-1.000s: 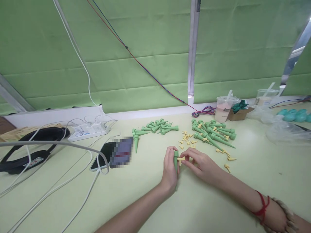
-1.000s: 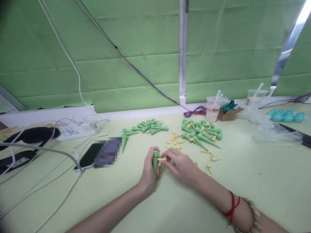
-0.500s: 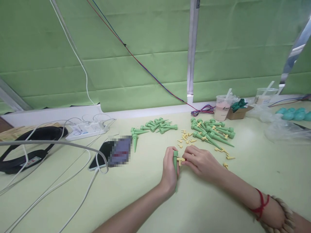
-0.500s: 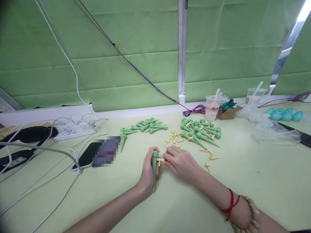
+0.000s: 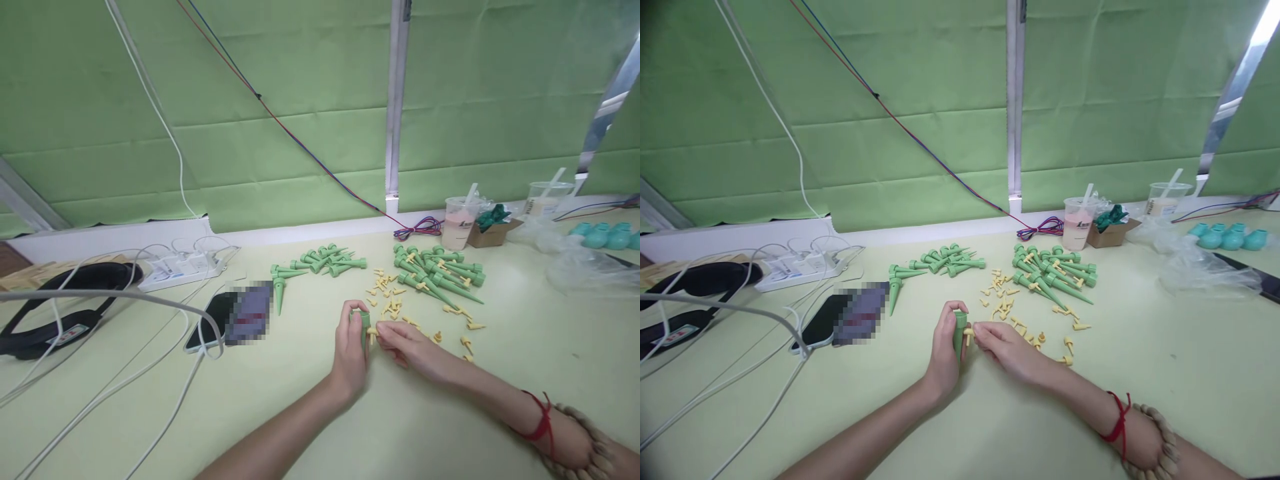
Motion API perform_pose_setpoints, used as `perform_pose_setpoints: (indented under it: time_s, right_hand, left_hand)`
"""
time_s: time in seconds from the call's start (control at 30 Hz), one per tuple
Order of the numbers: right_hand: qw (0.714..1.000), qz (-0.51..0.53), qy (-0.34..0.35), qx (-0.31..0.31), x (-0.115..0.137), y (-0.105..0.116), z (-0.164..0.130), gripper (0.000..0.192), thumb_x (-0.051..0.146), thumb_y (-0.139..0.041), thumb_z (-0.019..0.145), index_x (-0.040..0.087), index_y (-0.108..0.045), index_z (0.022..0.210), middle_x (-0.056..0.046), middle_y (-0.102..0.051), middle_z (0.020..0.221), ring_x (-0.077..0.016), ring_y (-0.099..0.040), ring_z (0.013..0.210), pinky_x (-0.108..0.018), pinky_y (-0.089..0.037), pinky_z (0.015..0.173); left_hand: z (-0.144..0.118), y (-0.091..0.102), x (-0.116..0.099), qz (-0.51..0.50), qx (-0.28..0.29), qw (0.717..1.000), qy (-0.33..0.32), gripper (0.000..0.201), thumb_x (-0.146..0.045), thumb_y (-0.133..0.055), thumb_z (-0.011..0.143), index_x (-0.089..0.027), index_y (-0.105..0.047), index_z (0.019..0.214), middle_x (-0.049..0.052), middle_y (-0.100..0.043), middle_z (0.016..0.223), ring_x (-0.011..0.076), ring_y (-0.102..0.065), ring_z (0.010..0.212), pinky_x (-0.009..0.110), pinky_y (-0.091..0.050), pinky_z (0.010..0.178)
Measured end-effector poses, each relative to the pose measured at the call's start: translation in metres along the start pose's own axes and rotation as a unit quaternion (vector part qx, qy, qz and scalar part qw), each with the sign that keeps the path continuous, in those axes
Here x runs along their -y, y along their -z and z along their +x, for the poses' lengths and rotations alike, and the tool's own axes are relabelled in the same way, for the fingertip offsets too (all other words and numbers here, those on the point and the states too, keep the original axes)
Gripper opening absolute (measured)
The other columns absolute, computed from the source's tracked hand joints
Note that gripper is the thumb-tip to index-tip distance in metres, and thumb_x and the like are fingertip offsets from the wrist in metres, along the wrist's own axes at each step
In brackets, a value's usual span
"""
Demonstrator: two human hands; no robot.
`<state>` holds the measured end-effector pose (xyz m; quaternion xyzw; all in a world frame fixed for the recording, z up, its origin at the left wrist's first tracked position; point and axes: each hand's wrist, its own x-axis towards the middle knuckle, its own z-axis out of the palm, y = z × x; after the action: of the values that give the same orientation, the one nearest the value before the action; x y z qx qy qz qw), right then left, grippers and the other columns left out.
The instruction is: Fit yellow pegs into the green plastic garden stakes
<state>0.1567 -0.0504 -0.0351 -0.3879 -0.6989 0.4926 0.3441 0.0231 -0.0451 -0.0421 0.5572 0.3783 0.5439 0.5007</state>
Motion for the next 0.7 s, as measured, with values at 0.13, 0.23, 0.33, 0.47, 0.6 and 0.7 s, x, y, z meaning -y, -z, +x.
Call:
perform_pose_setpoints:
  time_s: [0.13, 0.23, 0.33, 0.47, 0.6, 0.7]
  right_hand:
    - [0.963, -0.243, 0.08, -0.08, 0.004, 0.003, -0.003, 0.026, 0.04, -0.038, 0.09, 0.019, -0.045, 0.075, 0.001, -0.046, 0.069, -0.0121, -0.042, 0.063, -0.025, -0.034, 0.058]
    - [0.93, -0.334, 0.125, -0.087, 0.003, 0.007, -0.003, 0.018, 0.033, -0.039, 0.091, 0.02, -0.05, 0.084, -0.002, -0.052, 0.079, -0.0137, -0.048, 0.07, -0.025, -0.036, 0.06]
    - [0.902, -0.392, 0.165, -0.078, -0.001, 0.011, -0.002, 0.023, 0.027, -0.034, 0.093, 0.019, -0.051, 0.079, -0.004, -0.052, 0.078, -0.0138, -0.048, 0.069, -0.025, -0.036, 0.057]
    - [0.879, -0.411, 0.23, -0.068, -0.007, 0.014, -0.001, 0.025, 0.024, -0.032, 0.093, 0.018, -0.051, 0.078, -0.004, -0.05, 0.074, -0.0134, -0.046, 0.065, -0.024, -0.036, 0.055]
    - [0.886, -0.382, 0.257, -0.058, -0.006, 0.014, -0.002, 0.027, 0.025, -0.031, 0.093, 0.017, -0.049, 0.075, -0.004, -0.048, 0.072, -0.0137, -0.044, 0.065, -0.025, -0.036, 0.057]
    - [0.926, -0.304, 0.217, -0.051, -0.004, 0.01, -0.005, 0.026, 0.027, -0.034, 0.092, 0.018, -0.045, 0.07, -0.002, -0.046, 0.069, -0.0124, -0.043, 0.064, -0.024, -0.037, 0.059]
  left_hand:
    - [0.003, -0.003, -0.002, -0.052, -0.027, 0.997, 0.043, 0.029, -0.047, -0.029, 0.088, -0.022, -0.042, 0.084, -0.007, -0.028, 0.049, 0.0075, -0.026, 0.037, 0.019, -0.021, 0.038]
    - [0.004, -0.003, -0.002, -0.046, -0.029, 0.998, 0.045, 0.029, -0.046, -0.026, 0.088, -0.022, -0.042, 0.084, -0.008, -0.026, 0.047, 0.0079, -0.025, 0.037, 0.019, -0.021, 0.037]
    - [0.001, -0.004, -0.003, -0.035, -0.009, 0.999, 0.032, 0.028, -0.046, -0.027, 0.089, -0.022, -0.041, 0.085, -0.008, -0.024, 0.046, 0.0079, -0.024, 0.037, 0.02, -0.019, 0.038]
    - [-0.004, -0.003, -0.002, -0.015, 0.018, 1.0, -0.008, 0.028, -0.047, -0.03, 0.088, -0.022, -0.041, 0.087, -0.008, -0.027, 0.05, 0.0075, -0.025, 0.04, 0.021, -0.021, 0.04]
    - [-0.007, -0.001, 0.0, 0.008, 0.03, 0.999, -0.032, 0.031, -0.05, -0.029, 0.088, -0.022, -0.041, 0.089, -0.008, -0.026, 0.049, 0.0084, -0.024, 0.042, 0.022, -0.02, 0.042]
    - [-0.007, 0.001, 0.002, 0.018, 0.036, 0.999, -0.037, 0.033, -0.051, -0.029, 0.087, -0.022, -0.042, 0.09, -0.008, -0.027, 0.048, 0.0088, -0.024, 0.042, 0.022, -0.019, 0.043]
